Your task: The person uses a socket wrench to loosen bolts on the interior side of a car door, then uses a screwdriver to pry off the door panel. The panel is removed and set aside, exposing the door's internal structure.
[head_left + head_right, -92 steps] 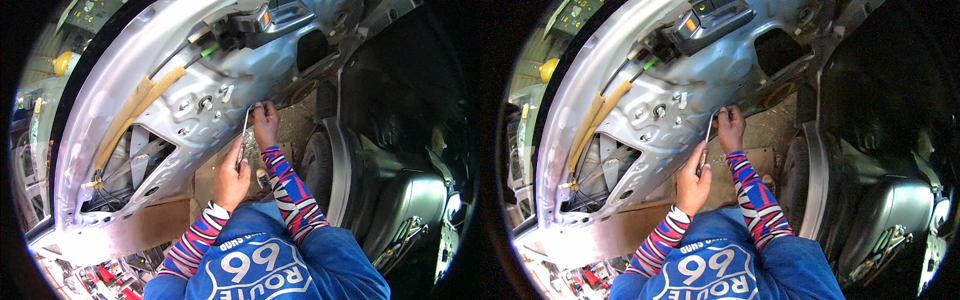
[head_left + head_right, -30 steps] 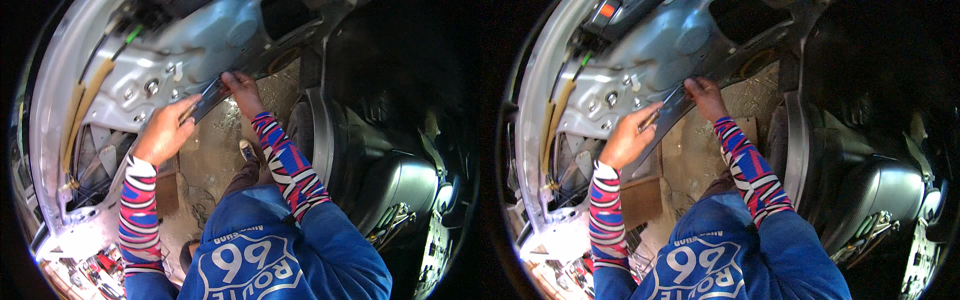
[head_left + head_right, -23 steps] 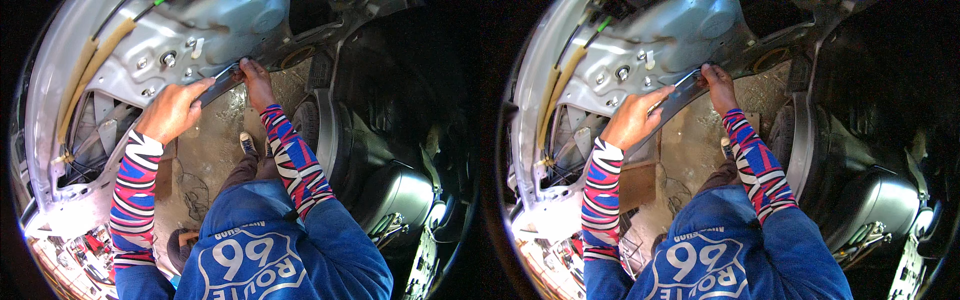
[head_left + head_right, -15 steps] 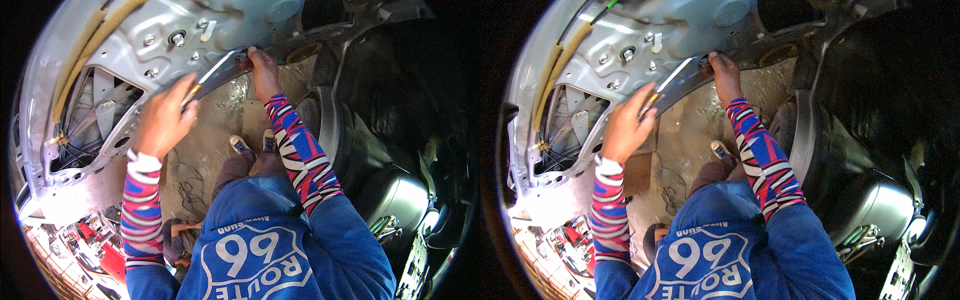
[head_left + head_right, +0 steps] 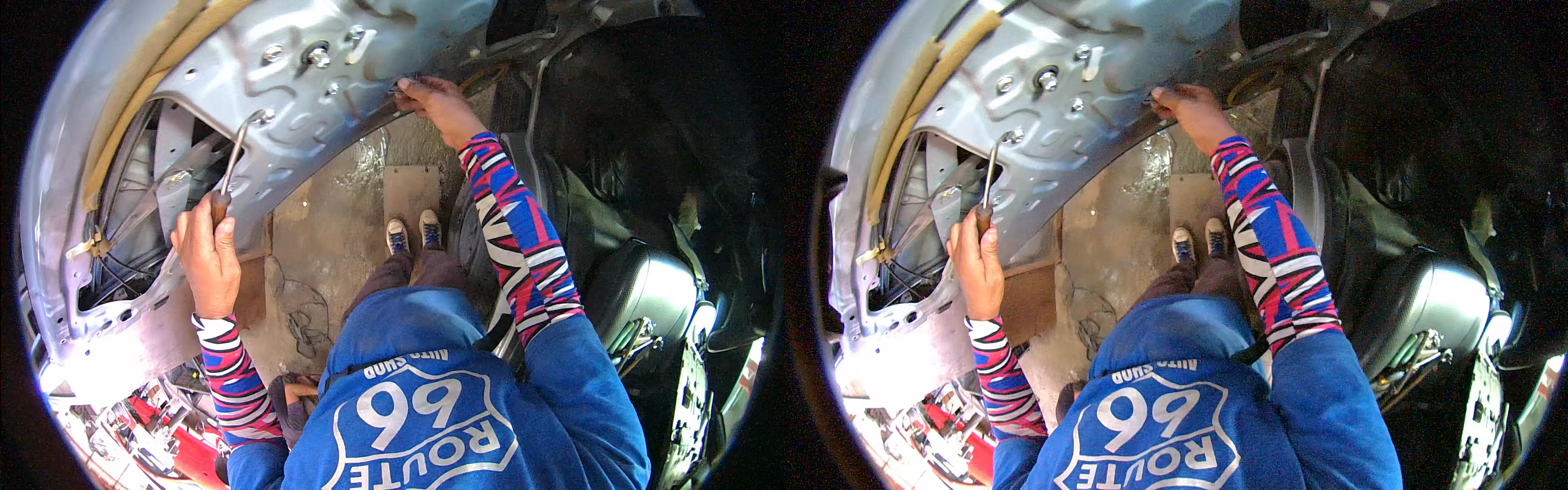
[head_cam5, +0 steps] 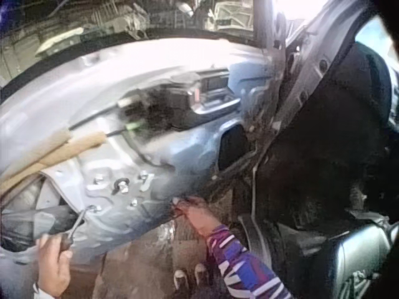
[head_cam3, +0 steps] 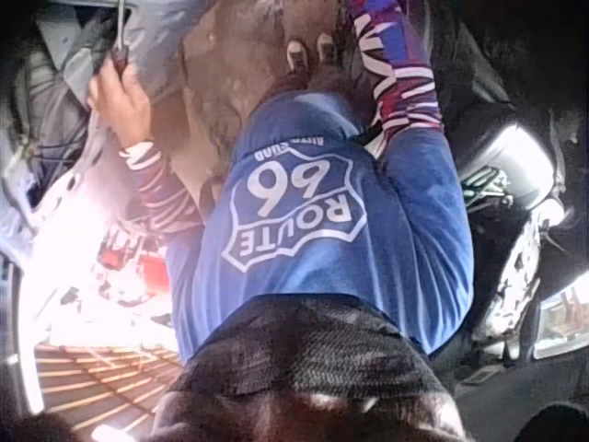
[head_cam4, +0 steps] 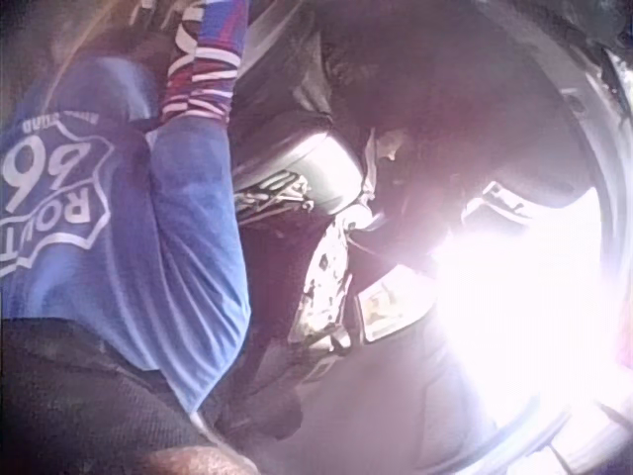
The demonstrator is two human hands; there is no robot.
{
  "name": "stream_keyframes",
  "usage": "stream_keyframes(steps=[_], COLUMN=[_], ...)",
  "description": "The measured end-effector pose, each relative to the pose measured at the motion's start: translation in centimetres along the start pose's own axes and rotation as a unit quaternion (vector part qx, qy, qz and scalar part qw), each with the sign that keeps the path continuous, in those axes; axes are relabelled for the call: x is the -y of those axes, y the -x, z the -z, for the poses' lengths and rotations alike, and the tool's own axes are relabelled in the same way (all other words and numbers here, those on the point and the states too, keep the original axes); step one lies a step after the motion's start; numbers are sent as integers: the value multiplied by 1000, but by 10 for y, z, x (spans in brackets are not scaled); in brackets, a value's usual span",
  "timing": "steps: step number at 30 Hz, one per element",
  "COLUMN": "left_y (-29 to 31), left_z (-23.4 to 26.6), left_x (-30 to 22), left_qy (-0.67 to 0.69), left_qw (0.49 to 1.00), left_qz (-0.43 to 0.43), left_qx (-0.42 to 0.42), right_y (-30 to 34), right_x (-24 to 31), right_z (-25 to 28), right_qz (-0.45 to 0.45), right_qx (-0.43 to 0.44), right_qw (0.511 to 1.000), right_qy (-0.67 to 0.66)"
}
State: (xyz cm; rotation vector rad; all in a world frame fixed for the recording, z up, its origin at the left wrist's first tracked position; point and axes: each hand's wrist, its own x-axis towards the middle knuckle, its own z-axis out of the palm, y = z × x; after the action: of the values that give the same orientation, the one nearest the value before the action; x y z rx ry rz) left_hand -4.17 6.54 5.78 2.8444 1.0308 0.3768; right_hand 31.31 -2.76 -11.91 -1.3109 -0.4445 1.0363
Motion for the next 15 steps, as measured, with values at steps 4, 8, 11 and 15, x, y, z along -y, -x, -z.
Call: stream_keyframes(steps=[4,8,11,15], left_y=[-13,-16,-13,-14], left_z=[13,17,17,20], left_x=[10,10,8,10], left_qy=[92,75,62,74], left_qw=[996,996,995,994], left_qz=[3,-41,-73,-84], left_qx=[9,30,15,14], right_y=[5,10,13,8], right_x=[1,3,2,-11], right_z=[-10,-19,-22,-30], right_qz=[-41,-79,-92,-13], right_qx=[-51,-57,-85,-118], right_qw=[998,995,992,990], right_qy=[14,-10,-31,-81])
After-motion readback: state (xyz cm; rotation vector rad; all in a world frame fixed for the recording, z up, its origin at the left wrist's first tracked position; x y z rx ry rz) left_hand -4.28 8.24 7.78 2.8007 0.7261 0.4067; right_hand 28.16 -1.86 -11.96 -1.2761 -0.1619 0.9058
